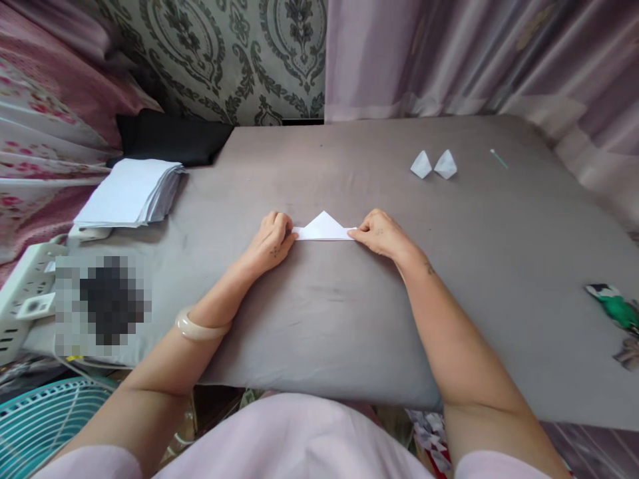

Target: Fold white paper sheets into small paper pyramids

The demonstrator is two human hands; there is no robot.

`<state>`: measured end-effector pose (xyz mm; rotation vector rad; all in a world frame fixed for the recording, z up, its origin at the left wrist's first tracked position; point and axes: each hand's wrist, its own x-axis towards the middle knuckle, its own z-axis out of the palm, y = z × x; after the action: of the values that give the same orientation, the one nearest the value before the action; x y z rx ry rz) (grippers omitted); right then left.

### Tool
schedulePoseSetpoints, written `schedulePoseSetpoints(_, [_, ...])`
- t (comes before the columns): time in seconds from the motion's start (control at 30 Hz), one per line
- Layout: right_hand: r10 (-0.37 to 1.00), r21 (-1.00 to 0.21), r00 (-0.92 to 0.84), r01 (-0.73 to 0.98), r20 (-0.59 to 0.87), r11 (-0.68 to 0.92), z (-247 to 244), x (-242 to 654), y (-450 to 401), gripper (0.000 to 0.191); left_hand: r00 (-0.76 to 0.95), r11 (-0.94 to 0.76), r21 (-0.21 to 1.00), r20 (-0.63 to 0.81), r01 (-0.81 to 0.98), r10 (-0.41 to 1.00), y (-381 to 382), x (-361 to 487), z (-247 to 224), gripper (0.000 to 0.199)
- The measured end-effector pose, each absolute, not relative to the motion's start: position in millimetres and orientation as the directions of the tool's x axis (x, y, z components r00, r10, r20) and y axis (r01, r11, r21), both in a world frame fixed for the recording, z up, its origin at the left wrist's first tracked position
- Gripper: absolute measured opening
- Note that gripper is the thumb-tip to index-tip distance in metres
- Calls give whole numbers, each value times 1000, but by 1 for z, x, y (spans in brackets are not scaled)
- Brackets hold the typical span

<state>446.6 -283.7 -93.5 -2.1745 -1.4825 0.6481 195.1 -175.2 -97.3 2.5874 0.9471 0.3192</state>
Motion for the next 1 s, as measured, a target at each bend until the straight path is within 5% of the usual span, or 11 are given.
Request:
schedulePoseSetpoints(0.23, [944, -556, 297, 764, -146, -327, -94, 447, -283, 34, 898, -895, 179, 100, 408, 429, -178, 198, -95, 45])
schedulePoseSetpoints(0.4, [937, -543, 312, 766, -156, -345, -93, 445, -283, 35, 976, -964, 153, -25, 215, 214, -172, 200, -86, 57])
schedulePoseSetpoints(1.0, [934, -524, 311, 774, -174, -355, -91, 442, -286, 38, 975, -985, -15, -141, 171, 171, -173, 208, -82, 63])
